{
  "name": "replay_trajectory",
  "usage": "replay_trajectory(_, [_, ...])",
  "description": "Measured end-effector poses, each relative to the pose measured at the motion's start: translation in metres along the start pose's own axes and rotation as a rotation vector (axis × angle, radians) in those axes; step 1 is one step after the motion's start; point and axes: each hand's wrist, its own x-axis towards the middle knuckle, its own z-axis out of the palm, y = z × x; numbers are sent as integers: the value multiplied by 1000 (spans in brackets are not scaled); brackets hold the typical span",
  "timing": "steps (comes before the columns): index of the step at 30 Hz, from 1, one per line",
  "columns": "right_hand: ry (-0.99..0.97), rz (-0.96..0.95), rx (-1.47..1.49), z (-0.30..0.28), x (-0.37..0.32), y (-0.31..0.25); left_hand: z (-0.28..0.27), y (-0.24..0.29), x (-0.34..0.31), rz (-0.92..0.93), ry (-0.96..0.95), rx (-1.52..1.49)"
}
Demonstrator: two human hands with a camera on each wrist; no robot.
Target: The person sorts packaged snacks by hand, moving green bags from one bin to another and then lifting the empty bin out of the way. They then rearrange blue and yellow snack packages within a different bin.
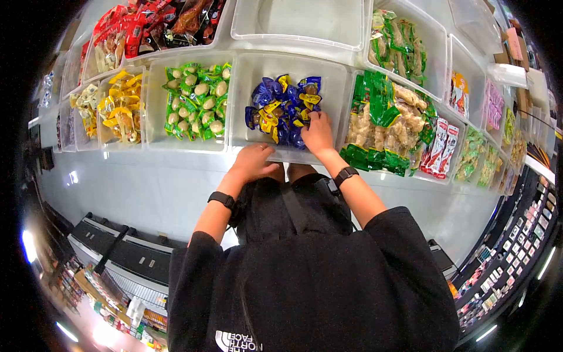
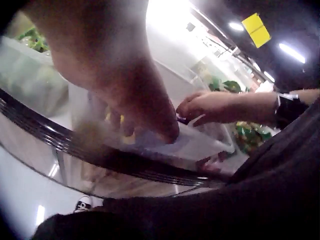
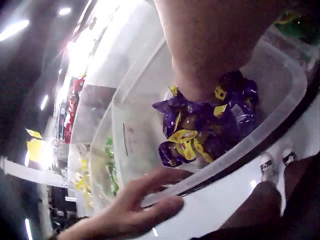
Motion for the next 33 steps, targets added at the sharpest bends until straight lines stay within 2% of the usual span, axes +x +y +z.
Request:
replay_trajectory(2, [21,-93,-90,9,-5,10,12,-12,4,-20,158,-145])
replay_trajectory(3, [39,-115,-160,6,-9,5,11,-15,11,-148,114,-200])
replay_trajectory(4, [46,-110,-159,6,-14,-1,18,-26,19,-140,113,-196])
replay_trajectory(6, [-154,23,-71,7,-19,-10,31,-46,37,-399,361,-220])
replay_trajectory(7, [-229,65,15,15,-19,-7,29,-51,44,-400,361,-219])
replay_trajectory(10, [-290,73,151,40,-18,3,16,-47,59,-481,223,-133])
replay_trajectory(12, [-234,40,145,60,-14,11,2,-34,56,-395,81,-8])
replay_trajectory(14, [-235,-44,77,68,-19,18,18,-42,58,-353,73,31])
replay_trajectory(16, [-267,7,68,64,-21,13,18,-41,56,-303,71,75])
replay_trajectory(18, [-286,59,59,53,-16,7,15,-36,54,-357,-64,-137])
replay_trajectory(20, [-379,142,94,34,-22,-2,21,-49,48,-328,-21,-170])
replay_trajectory(21, [-369,152,91,27,-25,-4,10,-49,40,-207,34,-175])
replay_trajectory(22, [-258,119,142,22,-28,-3,-2,-50,33,-84,93,-180])
replay_trajectory(23, [-146,86,192,16,-30,-3,-11,-52,22,-23,195,-198])
replay_trajectory(24, [-136,93,186,9,-32,-2,-19,-52,10,36,296,-219])
replay_trajectory(26, [64,51,449,-4,-34,1,-53,-35,-13,-183,238,-326])
replay_trajectory(27, [132,50,409,-14,-34,-4,-54,-35,-23,-180,248,-333])
replay_trajectory(29, [130,72,490,-15,-29,8,-55,-38,-38,-370,255,-164])
replay_trajectory(30, [121,110,582,-14,-25,14,-50,-41,-47,-370,273,-166])
replay_trajectory(32, [97,105,650,-17,-19,18,-32,-48,-56,-427,-108,-217])
replay_trajectory(33, [51,126,606,-20,-18,17,-28,-49,-55,-433,-90,-222])
